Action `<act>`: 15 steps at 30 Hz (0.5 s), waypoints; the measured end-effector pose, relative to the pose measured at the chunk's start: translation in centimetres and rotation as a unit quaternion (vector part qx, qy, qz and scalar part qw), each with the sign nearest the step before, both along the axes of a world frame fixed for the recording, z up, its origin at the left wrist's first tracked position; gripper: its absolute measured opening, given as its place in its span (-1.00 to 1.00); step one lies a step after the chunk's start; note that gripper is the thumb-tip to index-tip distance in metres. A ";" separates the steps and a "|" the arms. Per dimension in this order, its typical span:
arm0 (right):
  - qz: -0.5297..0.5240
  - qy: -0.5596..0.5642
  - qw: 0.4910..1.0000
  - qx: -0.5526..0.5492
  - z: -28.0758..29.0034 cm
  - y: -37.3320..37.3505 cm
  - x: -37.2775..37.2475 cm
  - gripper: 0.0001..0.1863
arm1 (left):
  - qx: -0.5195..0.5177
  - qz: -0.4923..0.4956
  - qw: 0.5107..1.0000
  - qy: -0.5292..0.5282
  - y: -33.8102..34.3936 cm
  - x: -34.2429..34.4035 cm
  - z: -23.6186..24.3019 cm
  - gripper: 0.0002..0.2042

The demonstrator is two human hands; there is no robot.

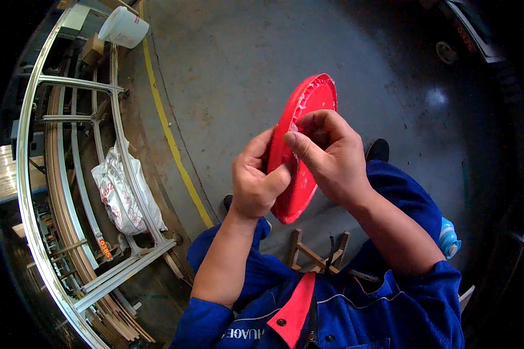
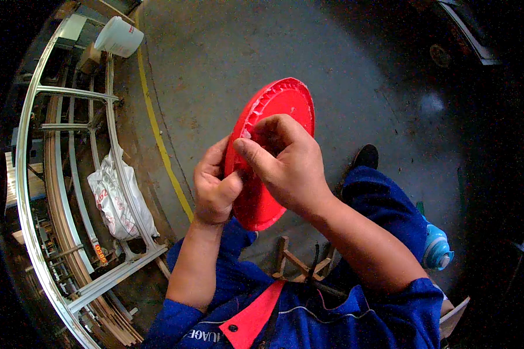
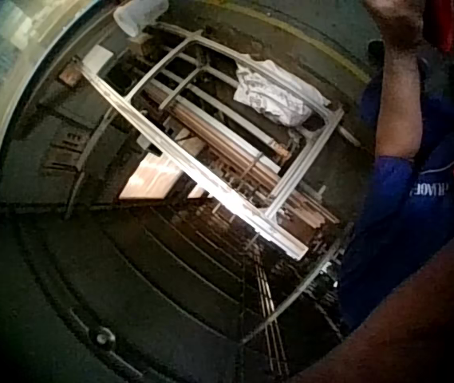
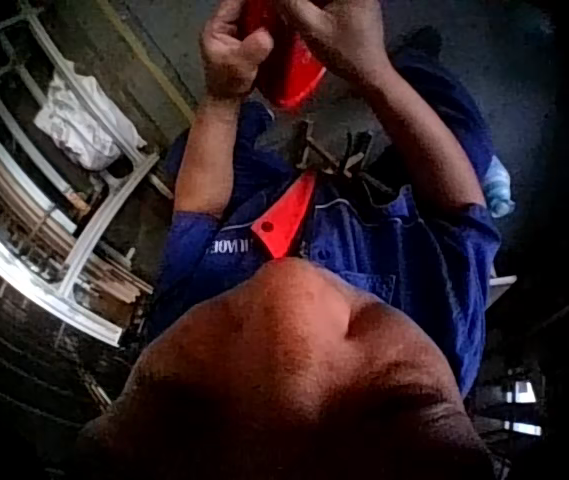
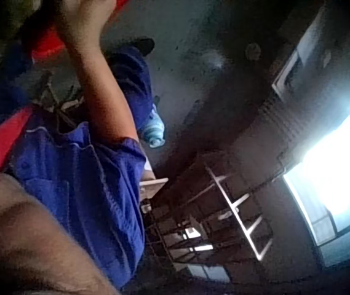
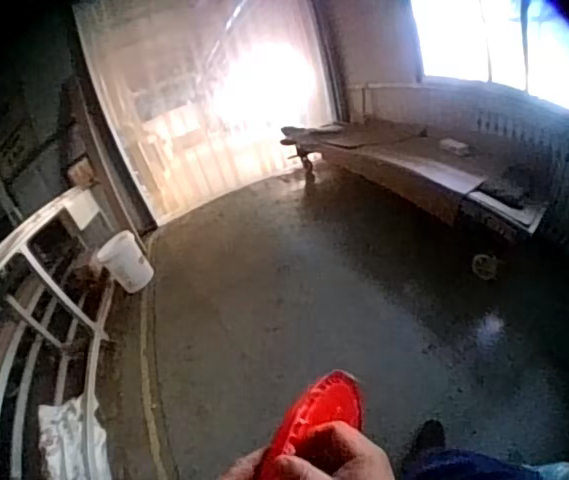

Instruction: The person picks up a red plastic lid and uses their fingers to scrape and peel off white residue from the rim and surface. The person rotates the lid to access different areas, continuing the cleaning process by hand.

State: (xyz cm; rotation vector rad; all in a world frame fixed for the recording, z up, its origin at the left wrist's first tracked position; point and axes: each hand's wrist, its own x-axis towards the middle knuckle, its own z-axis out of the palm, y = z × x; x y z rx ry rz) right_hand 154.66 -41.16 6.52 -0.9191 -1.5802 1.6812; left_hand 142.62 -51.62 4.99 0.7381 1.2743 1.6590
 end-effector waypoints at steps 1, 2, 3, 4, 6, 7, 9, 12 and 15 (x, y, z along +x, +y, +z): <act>0.002 0.004 1.000 0.008 0.0 0.0 0.0 -0.79 | 0.003 -0.002 1.000 0.006 -0.1 -0.1 0.0 -0.47; 0.003 0.007 1.000 0.017 0.0 0.0 0.1 -0.79 | 0.005 0.000 1.000 0.011 0.0 -0.1 -0.1 -0.47; 0.009 0.016 1.000 0.008 -0.2 0.0 0.1 -0.80 | 0.007 0.003 1.000 0.017 0.1 0.0 -0.2 -0.47; 0.014 0.025 1.000 -0.002 -0.7 -0.1 0.0 -0.82 | 0.010 0.005 1.000 0.023 0.1 0.1 -0.2 -0.47; 0.028 0.027 0.999 -0.017 -0.9 0.1 0.1 -0.83 | 0.013 0.004 1.000 0.018 0.2 0.0 -0.3 -0.46; 0.036 0.020 0.999 -0.023 -0.9 0.4 0.3 -0.84 | 0.014 0.004 1.000 0.015 0.3 0.0 -0.3 -0.46; 0.043 0.009 0.999 -0.006 -0.9 0.7 0.2 -0.84 | 0.010 0.001 1.000 0.013 0.2 -0.1 -0.2 -0.45; 0.031 -0.021 0.997 0.067 -0.6 1.0 0.1 -0.84 | 0.011 -0.008 1.000 0.023 0.1 -0.2 -0.4 -0.45; 0.022 -0.075 0.991 0.109 0.3 1.3 0.3 -0.85 | 0.005 -0.016 0.999 0.030 0.1 -0.1 -0.5 -0.44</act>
